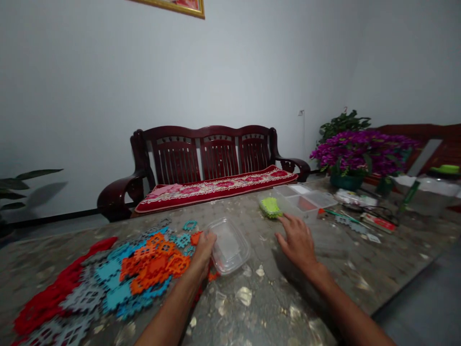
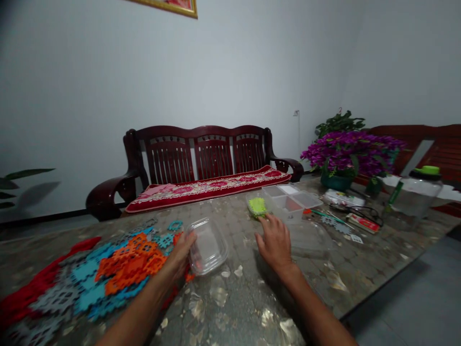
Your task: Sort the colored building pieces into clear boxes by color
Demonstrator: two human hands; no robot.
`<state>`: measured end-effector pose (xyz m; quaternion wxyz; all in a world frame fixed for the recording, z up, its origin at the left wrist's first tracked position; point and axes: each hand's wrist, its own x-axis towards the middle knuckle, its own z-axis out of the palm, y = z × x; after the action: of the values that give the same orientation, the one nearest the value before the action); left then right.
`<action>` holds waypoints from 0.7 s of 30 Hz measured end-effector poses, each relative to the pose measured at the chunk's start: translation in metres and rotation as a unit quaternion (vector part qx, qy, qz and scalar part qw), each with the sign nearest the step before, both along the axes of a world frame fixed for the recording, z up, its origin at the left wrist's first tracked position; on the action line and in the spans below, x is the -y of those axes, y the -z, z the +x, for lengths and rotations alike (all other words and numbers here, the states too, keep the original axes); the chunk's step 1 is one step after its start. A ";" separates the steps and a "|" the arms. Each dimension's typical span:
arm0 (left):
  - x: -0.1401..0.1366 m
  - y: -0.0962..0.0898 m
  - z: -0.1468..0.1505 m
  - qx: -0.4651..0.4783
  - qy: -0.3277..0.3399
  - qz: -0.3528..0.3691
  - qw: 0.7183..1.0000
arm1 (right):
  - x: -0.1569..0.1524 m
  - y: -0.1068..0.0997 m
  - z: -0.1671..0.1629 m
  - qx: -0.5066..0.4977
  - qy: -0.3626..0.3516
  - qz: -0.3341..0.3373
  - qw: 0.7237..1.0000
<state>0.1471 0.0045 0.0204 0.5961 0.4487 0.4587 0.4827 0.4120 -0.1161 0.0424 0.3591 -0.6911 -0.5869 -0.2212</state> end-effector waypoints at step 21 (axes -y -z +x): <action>0.009 -0.011 0.022 0.075 0.119 -0.138 0.980 | 0.058 -0.002 0.054 0.060 -0.148 -0.071 0.985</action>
<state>0.1692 -0.0042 0.0316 0.7385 0.3754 0.4181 0.3726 0.4659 -0.1737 0.0441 0.3023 -0.6058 -0.7173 -0.1645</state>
